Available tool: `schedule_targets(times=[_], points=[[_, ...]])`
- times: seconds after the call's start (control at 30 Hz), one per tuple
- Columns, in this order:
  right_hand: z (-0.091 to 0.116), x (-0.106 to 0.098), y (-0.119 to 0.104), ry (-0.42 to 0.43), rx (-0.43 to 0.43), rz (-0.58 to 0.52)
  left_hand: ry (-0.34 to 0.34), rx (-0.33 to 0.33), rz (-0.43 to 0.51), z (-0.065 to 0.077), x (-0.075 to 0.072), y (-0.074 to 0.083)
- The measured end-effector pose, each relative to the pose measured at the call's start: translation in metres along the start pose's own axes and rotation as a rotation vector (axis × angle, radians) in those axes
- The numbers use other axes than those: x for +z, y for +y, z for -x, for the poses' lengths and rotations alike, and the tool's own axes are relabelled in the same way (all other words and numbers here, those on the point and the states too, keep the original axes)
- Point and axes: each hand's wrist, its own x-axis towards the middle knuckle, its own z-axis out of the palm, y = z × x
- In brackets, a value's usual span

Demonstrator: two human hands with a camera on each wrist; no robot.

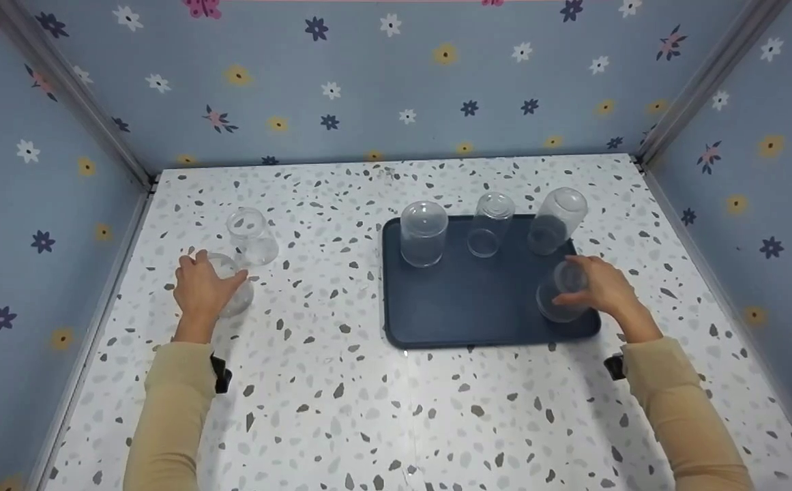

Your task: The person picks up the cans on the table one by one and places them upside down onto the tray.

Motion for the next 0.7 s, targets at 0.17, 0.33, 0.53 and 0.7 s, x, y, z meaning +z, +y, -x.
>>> schedule_targets(times=[0.17,0.33,0.53,0.7], points=[[0.001,0.000,-0.001,-0.015,-0.004,0.000,0.035,-0.004,0.017,0.010,-0.001,0.006],[0.000,0.000,-0.002,-0.032,-0.001,0.011,0.045,0.008,0.039,0.017,-0.003,0.016],[0.000,0.001,-0.002,-0.054,0.003,0.017,0.076,0.049,0.055,0.024,-0.004,0.026],[0.002,0.003,0.000,-0.053,0.005,-0.016,0.093,0.072,0.075,0.031,-0.005,0.033]])
